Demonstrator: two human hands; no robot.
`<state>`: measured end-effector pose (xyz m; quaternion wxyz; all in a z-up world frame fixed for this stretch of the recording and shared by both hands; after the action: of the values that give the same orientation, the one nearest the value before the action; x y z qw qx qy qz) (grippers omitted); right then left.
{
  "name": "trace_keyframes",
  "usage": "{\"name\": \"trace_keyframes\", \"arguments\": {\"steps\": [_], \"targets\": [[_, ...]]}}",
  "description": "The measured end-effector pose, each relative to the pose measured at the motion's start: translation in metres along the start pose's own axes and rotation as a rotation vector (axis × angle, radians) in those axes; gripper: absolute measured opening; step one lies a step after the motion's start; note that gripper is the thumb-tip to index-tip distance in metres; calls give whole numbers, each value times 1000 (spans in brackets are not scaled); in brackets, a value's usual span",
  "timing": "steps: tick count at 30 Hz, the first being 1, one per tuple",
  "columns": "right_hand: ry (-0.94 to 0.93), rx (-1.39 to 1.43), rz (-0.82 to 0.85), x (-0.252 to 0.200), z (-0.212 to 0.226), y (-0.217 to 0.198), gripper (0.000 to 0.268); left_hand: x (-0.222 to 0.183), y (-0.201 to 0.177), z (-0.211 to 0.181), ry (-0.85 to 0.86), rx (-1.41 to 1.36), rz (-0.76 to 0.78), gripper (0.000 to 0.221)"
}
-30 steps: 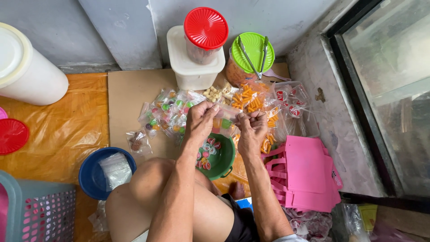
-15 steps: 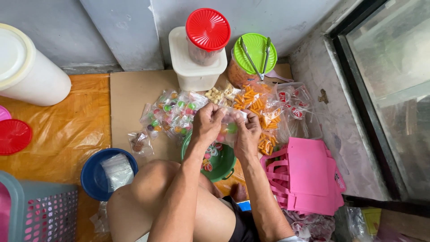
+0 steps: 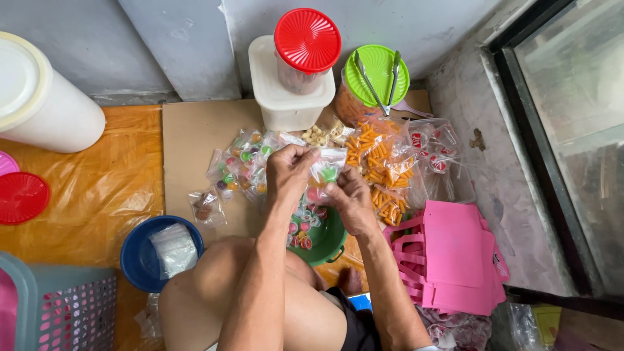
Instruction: The person places small snacks and candies into individual plastic bags by hand, working on the floor surrounded by containers and larger bags of items.
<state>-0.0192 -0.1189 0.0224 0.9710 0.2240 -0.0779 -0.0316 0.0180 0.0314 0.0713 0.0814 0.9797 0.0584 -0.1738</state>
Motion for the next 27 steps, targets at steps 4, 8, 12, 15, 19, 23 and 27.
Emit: {"name": "trace_keyframes", "arguments": {"steps": [4,8,12,15,19,23,27], "targets": [[40,35,-68,3,-53,-30,30,-5,-9,-16,-20,99,-194,21],[271,-372,-175,0,-88,-45,29,-7,-18,-25,6,-114,-428,33],[346,-415,-74,24,-121,-34,54,-1,-23,-16,-107,-551,-399,42],[350,-290,-37,51,-117,-8,104,-11,-30,-27,-183,-726,-374,44],[292,-412,25,53,-79,31,90,-37,-71,-48,-162,-882,-263,36],[308,-398,61,12,-76,28,70,-41,-143,-43,46,-745,-296,31],[466,-538,118,-44,-78,-12,51,-25,-244,36,112,-35,-563,28]]}}
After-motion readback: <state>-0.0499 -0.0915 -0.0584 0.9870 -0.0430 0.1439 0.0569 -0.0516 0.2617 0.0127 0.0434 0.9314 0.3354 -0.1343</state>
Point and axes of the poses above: each hand's wrist, its own x-axis towards the middle knuckle, its own y-axis out of the palm, z = x × y, the point moved 3 cm from there along x, towards the middle knuckle, and after that the axes turned 12 degrees about -y, right-handed, at the moved point
